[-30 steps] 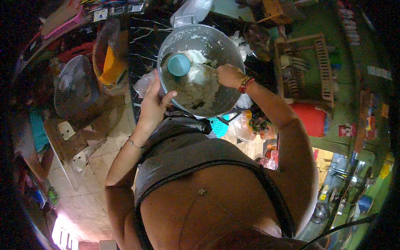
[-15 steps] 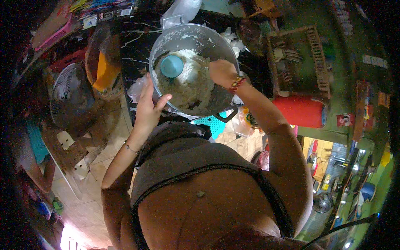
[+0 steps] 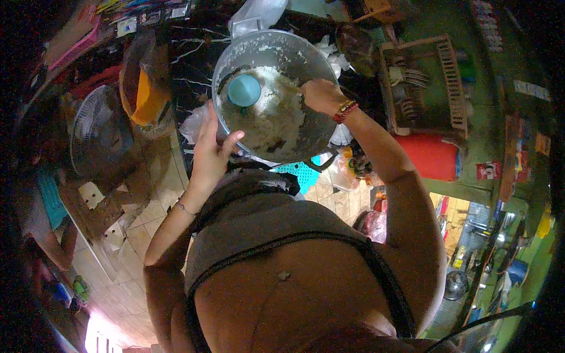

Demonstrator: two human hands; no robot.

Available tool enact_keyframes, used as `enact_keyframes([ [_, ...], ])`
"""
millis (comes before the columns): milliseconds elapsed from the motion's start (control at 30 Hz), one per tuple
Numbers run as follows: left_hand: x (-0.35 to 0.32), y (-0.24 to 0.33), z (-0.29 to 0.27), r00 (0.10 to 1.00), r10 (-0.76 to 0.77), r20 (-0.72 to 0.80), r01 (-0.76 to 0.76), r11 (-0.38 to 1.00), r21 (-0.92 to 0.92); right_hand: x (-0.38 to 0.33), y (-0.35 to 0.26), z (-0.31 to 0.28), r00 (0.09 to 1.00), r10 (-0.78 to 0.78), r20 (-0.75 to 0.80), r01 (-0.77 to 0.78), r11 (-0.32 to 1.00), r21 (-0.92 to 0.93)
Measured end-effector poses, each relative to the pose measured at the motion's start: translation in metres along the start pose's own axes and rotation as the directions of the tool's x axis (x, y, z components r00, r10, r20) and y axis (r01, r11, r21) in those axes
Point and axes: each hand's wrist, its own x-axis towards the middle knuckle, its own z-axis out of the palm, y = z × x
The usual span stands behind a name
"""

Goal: The person mixes a white dough-like substance in a metal bowl using a green spatula and their hands. They repeatedly scoop portions of the mixture into a small plastic bag, then return to mixing. The task continues throughout the clip without a visible final state.

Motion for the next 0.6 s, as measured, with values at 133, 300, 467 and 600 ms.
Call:
enact_keyframes([
  [133,0.005,0.005,-0.005,0.998,0.000,0.057,-0.001,1.000,0.018,-0.004,-0.017,0.027,0.990,0.119,-0.070,-0.108,0.984,0.139],
  [300,0.000,0.002,-0.002,0.999,-0.013,0.045,0.014,1.000,-0.006,-0.027,-0.023,0.026,0.979,-0.206,-0.001,0.204,0.965,0.163],
  [467,0.001,-0.005,0.003,0.998,-0.038,0.049,0.038,0.999,-0.017,-0.037,-0.027,0.045,0.981,-0.065,0.184,0.001,0.944,0.329],
  [600,0.006,0.005,-0.009,0.992,-0.042,0.116,0.051,0.996,-0.073,-0.047,-0.009,0.002,0.999,-0.040,-0.004,0.040,0.990,0.137],
])
